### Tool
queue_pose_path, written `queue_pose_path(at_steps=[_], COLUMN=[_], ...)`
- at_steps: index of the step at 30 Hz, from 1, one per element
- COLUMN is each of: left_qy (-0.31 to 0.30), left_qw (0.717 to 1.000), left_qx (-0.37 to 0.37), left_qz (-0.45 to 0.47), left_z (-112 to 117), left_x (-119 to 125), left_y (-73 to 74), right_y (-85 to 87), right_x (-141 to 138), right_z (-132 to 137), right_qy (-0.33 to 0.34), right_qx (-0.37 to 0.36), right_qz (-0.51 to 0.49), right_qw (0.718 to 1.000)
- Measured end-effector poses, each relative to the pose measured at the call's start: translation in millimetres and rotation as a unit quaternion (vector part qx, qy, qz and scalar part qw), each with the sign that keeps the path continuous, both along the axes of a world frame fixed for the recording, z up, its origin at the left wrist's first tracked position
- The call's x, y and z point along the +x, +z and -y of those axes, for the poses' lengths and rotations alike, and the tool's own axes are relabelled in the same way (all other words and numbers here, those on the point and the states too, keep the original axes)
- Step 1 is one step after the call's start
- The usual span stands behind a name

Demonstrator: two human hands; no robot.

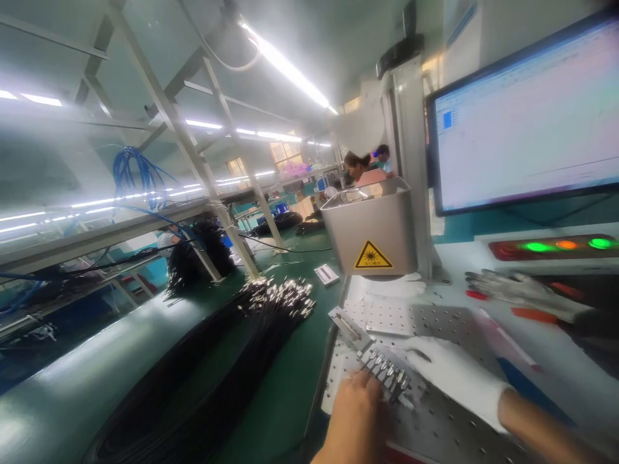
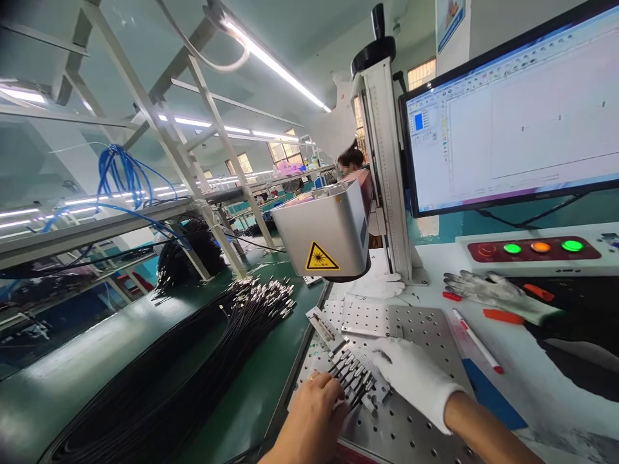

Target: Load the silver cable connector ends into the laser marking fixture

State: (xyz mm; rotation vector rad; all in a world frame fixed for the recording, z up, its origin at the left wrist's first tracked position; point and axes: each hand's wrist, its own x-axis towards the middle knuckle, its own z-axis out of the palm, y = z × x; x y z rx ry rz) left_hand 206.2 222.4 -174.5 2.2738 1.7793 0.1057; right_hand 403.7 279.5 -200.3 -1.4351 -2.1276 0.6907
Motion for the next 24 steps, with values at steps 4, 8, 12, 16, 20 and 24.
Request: queue_pose_path(at_steps=[4,8,12,16,20,24], left_qy=[0.037,0.078,0.083,0.028,-0.026,-0.08], left_qw=[0.996,0.993,0.995,0.993,0.958,0.924], left_qx=[-0.077,-0.086,0.012,0.088,0.236,0.338], left_qz=[-0.026,0.006,0.057,-0.07,-0.158,-0.161], left_z=[-7.3,-11.5,-9.8,-15.4,-18.5,-15.1], left_x=[19.5,24.7,16.4,15.6,21.4,24.2], left_y=[-1.9,-5.9,-19.9,-50.6,-82.6,-98.3], right_y=[-7.8,-18.0,-28.9,-39.2,-45.2,-43.8], right_x=[-17.5,-20.8,-15.5,-14.0,-13.2,-12.3], right_z=[-5.9,-8.0,-7.8,-9.2,-10.2,-9.9], right_qy=[-0.005,-0.015,-0.015,-0.017,-0.022,-0.018], right_qx=[0.034,0.044,0.077,0.103,0.12,0.098], right_qz=[0.06,0.061,0.01,-0.019,-0.011,0.009], right_qw=[0.998,0.997,0.997,0.994,0.992,0.995])
